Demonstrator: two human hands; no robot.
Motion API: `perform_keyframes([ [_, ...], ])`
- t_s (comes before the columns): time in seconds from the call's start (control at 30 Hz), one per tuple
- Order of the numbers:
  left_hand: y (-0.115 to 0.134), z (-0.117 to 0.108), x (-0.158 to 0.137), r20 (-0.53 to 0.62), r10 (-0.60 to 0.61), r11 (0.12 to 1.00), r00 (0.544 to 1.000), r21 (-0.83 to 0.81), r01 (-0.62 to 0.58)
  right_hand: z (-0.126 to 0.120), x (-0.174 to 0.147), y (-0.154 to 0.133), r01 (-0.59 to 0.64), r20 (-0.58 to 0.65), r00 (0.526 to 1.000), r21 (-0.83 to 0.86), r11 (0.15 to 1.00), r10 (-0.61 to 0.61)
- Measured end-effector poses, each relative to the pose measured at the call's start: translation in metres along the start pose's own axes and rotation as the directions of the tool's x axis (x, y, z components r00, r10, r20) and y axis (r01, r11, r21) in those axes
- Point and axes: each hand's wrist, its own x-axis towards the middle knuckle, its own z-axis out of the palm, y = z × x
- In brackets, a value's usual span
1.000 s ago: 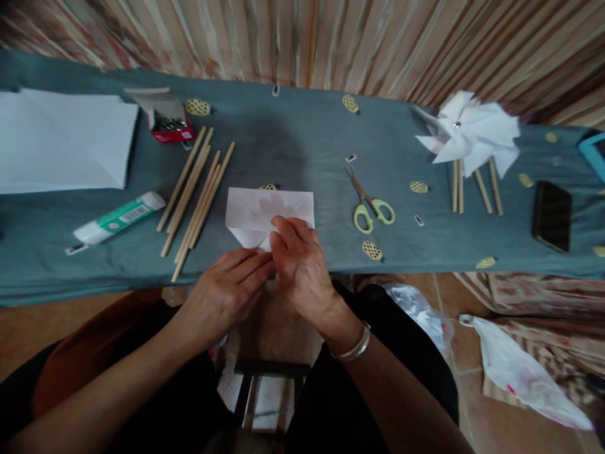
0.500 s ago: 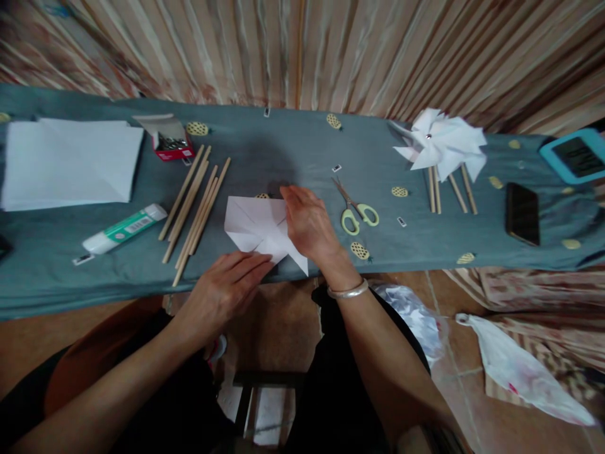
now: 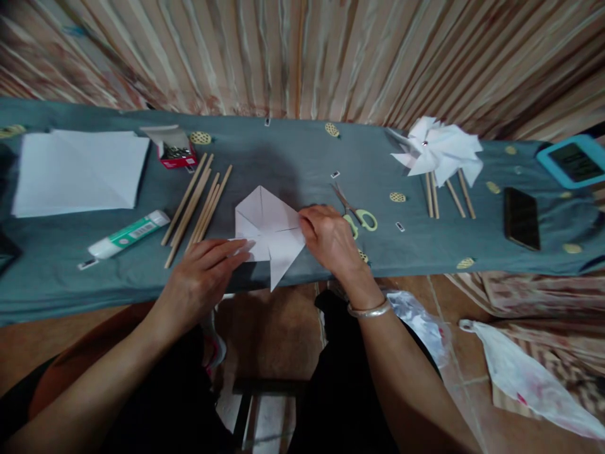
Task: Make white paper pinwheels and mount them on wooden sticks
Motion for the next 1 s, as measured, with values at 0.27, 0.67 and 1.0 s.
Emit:
perform_keyframes([
  [0.27, -0.014, 0.002, 0.005, -0.021, -0.077, 0.995, 0.997, 0.061, 0.078, -0.007, -0.020, -0.001, -0.164, 0.007, 0.986, 0.120, 0.979, 0.164],
  [0.67, -0.013, -0.001, 0.008, -0.093, -0.196, 0.980, 0.976, -0.060, 0.191, -0.011, -0.043, -0.002, -0.105, -0.090, 0.990, 0.079, 0.991, 0.112],
  [1.0, 0.064, -0.004, 0.007, -0.008, -0.104, 0.979, 0.995, -0.179, 0.100, 0.002, -0.054, -0.020, 0.048, -0.043, 0.998, -0.023, 0.999, -0.049],
])
